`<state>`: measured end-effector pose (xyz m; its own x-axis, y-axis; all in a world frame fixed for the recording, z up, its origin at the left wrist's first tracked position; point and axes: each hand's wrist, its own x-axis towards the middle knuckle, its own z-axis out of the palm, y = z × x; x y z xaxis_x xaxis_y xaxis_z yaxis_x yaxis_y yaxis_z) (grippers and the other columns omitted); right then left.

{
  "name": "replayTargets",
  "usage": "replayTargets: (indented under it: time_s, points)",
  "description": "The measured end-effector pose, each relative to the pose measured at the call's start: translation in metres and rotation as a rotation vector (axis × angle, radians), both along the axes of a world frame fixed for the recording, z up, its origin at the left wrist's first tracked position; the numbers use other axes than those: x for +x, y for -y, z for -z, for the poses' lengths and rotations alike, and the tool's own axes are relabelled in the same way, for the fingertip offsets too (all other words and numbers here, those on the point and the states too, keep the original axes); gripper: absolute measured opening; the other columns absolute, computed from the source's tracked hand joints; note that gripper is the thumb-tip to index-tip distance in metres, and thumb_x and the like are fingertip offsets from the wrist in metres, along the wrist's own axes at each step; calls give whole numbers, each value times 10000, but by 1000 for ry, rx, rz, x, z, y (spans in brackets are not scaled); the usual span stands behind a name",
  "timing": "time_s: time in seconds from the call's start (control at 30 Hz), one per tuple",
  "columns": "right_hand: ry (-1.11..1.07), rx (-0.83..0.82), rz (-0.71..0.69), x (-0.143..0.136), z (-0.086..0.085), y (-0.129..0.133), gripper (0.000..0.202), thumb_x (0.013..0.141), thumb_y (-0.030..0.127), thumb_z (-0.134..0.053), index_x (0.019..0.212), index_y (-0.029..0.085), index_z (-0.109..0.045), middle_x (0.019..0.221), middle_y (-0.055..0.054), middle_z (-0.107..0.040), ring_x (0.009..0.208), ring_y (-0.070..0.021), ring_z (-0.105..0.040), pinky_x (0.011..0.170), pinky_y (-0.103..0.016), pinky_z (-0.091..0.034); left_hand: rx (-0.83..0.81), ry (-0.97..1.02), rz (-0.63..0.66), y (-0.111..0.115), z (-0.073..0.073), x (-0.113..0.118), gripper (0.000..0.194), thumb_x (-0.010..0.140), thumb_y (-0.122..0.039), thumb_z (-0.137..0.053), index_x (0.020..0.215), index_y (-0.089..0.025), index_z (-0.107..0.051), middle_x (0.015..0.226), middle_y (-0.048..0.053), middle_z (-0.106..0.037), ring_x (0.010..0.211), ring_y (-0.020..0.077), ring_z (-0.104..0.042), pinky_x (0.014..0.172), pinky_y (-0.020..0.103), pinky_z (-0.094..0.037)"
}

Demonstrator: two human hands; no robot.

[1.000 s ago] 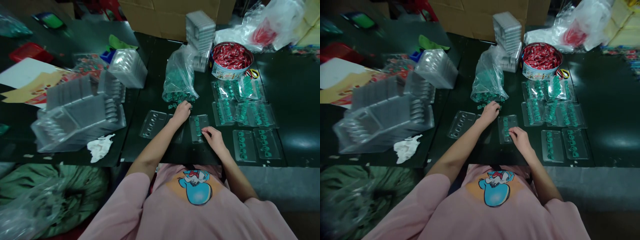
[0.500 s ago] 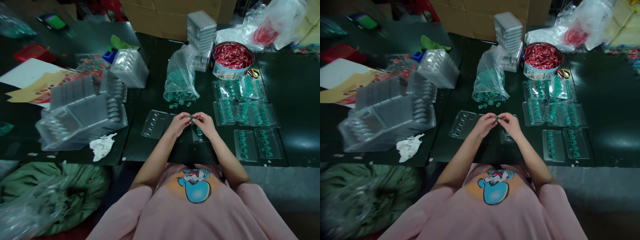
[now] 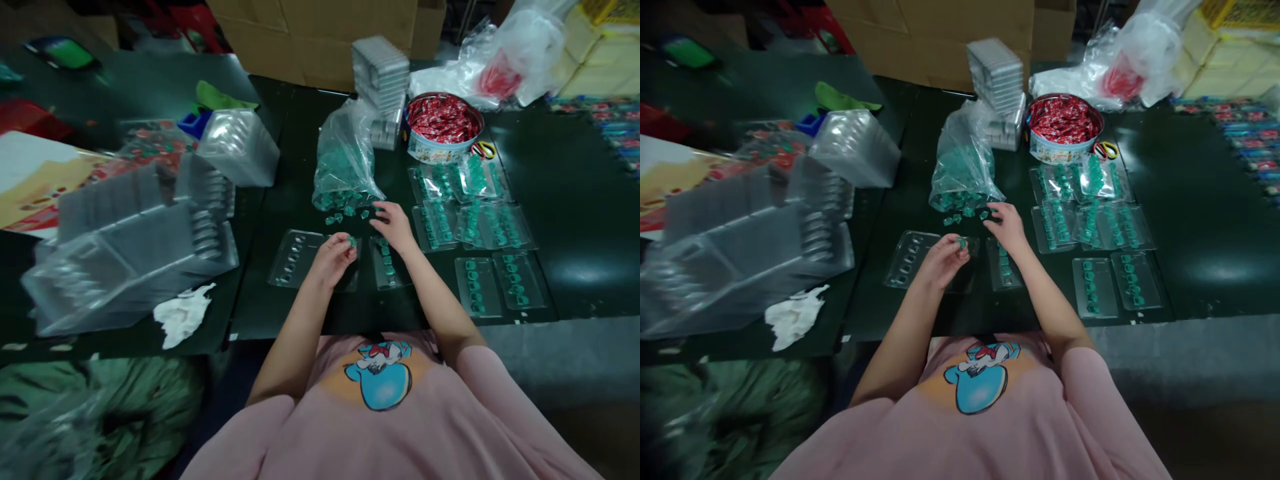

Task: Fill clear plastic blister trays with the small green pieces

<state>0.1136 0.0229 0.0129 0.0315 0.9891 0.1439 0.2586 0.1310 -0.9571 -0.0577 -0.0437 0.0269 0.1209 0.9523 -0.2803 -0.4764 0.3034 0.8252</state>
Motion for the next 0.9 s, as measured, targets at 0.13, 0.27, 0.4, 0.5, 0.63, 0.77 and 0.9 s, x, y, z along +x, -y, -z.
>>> replayTargets:
  time_s: [0.13, 0.27, 0.4, 0.5, 0.63, 0.77, 0.9]
  points:
    - [134, 77, -118, -2, -7, 15, 315, 813, 155, -611, 1110, 223, -693, 1186, -77, -615, 1024, -171, -616, 902, -320, -510, -31, -69, -85, 2, 5, 8, 372, 594, -280, -850, 856, -194, -600, 740, -33, -623, 627, 61, -583, 600, 177, -479]
    - [63, -5, -247, -3, -3, 49, 210, 889, 248, -541, 992, 215, -720, 928, -27, -701, 853, -148, -640, 835, -295, -496, -10, -91, -94, 7, 10, 20, 370, 597, -313, -861, 835, -192, -604, 743, -35, -637, 625, 62, -597, 607, 172, -482]
    - [-9, -75, -203, 6, 1, 71, 197, 875, 295, -558, 960, 216, -717, 897, -12, -711, 833, -148, -634, 793, -273, -484, 77, -243, -140, 14, 14, 32, 273, 644, -313, -816, 830, -174, -674, 762, -4, -668, 661, 95, -618, 660, 216, -493]
    - [-44, -90, -160, 13, 1, 79, 197, 858, 313, -569, 942, 219, -720, 902, -14, -709, 816, -150, -635, 774, -275, -490, 197, -425, -176, 18, 16, 38, 195, 688, -299, -769, 834, -176, -730, 814, 22, -701, 752, 140, -643, 750, 270, -507]
    - [-206, -196, -166, 17, 4, 83, 223, 821, 366, -608, 940, 211, -716, 868, -13, -710, 716, -136, -628, 733, -289, -512, 367, -642, -164, 24, 15, 40, 126, 758, -283, -707, 837, -206, -766, 891, 38, -724, 859, 173, -657, 823, 309, -509]
    - [-344, -303, -208, 19, 9, 84, 272, 763, 432, -684, 914, 207, -710, 799, 1, -696, 684, -119, -605, 698, -268, -504, 406, -730, -152, 28, 16, 40, 134, 794, -274, -662, 840, -215, -773, 903, 45, -731, 855, 176, -659, 815, 315, -515]
    - [-388, -340, -204, 19, 8, 87, 266, 702, 443, -752, 758, 197, -668, 657, 29, -631, 597, -99, -548, 620, -241, -464, 339, -672, -92, 29, 23, 36, 123, 764, -271, -686, 825, -201, -766, 848, 37, -727, 793, 166, -652, 766, 294, -511]
